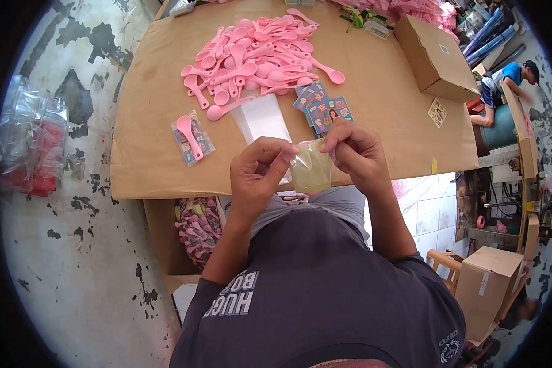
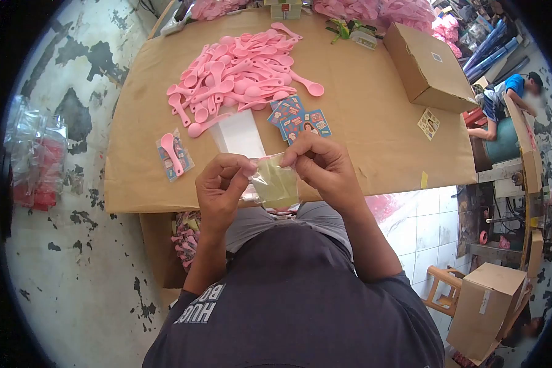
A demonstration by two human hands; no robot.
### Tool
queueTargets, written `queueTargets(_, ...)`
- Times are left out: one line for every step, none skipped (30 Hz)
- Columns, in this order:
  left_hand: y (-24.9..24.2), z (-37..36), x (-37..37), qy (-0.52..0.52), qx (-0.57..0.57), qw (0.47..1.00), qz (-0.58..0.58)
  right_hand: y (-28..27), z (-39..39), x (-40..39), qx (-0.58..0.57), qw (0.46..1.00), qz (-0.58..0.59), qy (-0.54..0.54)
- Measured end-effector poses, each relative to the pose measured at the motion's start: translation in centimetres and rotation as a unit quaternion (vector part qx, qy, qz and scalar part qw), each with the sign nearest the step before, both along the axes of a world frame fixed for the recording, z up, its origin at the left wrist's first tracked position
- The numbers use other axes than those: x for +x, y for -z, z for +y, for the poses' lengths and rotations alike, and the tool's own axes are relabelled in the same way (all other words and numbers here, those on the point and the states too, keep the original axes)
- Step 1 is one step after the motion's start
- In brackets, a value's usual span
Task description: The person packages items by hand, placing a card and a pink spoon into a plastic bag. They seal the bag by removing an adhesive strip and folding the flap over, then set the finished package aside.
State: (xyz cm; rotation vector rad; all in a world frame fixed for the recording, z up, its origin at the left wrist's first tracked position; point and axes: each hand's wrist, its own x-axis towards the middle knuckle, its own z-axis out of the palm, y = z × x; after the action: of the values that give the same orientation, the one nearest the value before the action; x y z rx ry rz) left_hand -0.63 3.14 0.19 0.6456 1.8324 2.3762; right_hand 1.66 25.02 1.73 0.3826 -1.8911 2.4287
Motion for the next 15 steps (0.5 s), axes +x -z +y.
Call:
queueTargets(0.0,0.0,0.0,0.000,0.001,1.000,0.000,0.0,0.0,0.0,0.001,1.000,0.000,0.000)
queueTargets(0.0,0.0,0.0,0.001,0.018,1.000,-0.002,-0.1,0.1,0.0,0.001,1.000,0.002,-0.004)
queueTargets(0.1,-0.1,0.0,0.002,0.035,0.999,-0.003,-0.2,0.1,0.0,0.002,1.000,0.005,-0.009)
queueTargets(0.1,-0.1,-0.1,0.000,0.038,0.999,-0.004,-0.3,0.1,0.0,0.004,1.000,0.004,-0.011)
queueTargets(0.1,-0.2,-0.2,0.011,0.065,0.998,0.001,-0.4,0.0,0.1,-0.005,1.000,-0.015,-0.014)
queueTargets(0.1,-0.3,-0.2,0.022,0.093,0.995,0.006,-0.5,-0.1,0.1,-0.013,0.999,-0.034,-0.017)
queueTargets(0.2,-0.4,0.0,0.019,0.095,0.995,0.006,-0.6,-0.5,0.1,-0.011,0.999,-0.034,-0.019)
queueTargets(0.2,-0.5,0.2,0.009,0.061,0.998,-0.023,-0.7,-1.3,0.1,0.020,1.000,-0.016,0.008)
queueTargets(0.3,-0.5,0.3,0.000,0.026,0.998,-0.053,-0.8,-1.7,0.1,0.051,0.998,0.003,0.035)
queueTargets(0.4,-0.5,0.3,-0.002,0.028,0.998,-0.053,-0.7,-1.9,0.0,0.052,0.998,0.003,0.033)
queueTargets(0.5,-0.4,0.2,-0.006,0.043,0.997,-0.068,-0.5,-2.0,-0.2,0.049,0.998,0.003,0.040)
queueTargets(0.5,-0.4,0.2,-0.009,0.058,0.995,-0.083,-0.4,-2.0,-0.3,0.045,0.998,0.003,0.048)
queueTargets(0.2,-0.4,0.3,-0.010,0.059,0.995,-0.083,-0.5,-2.2,-0.3,0.045,0.998,0.003,0.047)
queueTargets(-0.5,-0.4,0.3,0.006,0.091,0.991,-0.098,-0.7,-2.3,-0.3,0.030,0.999,0.001,0.044)
queueTargets(-0.9,-0.4,0.4,0.022,0.123,0.986,-0.112,-0.9,-2.4,-0.3,0.014,0.999,0.000,0.042)
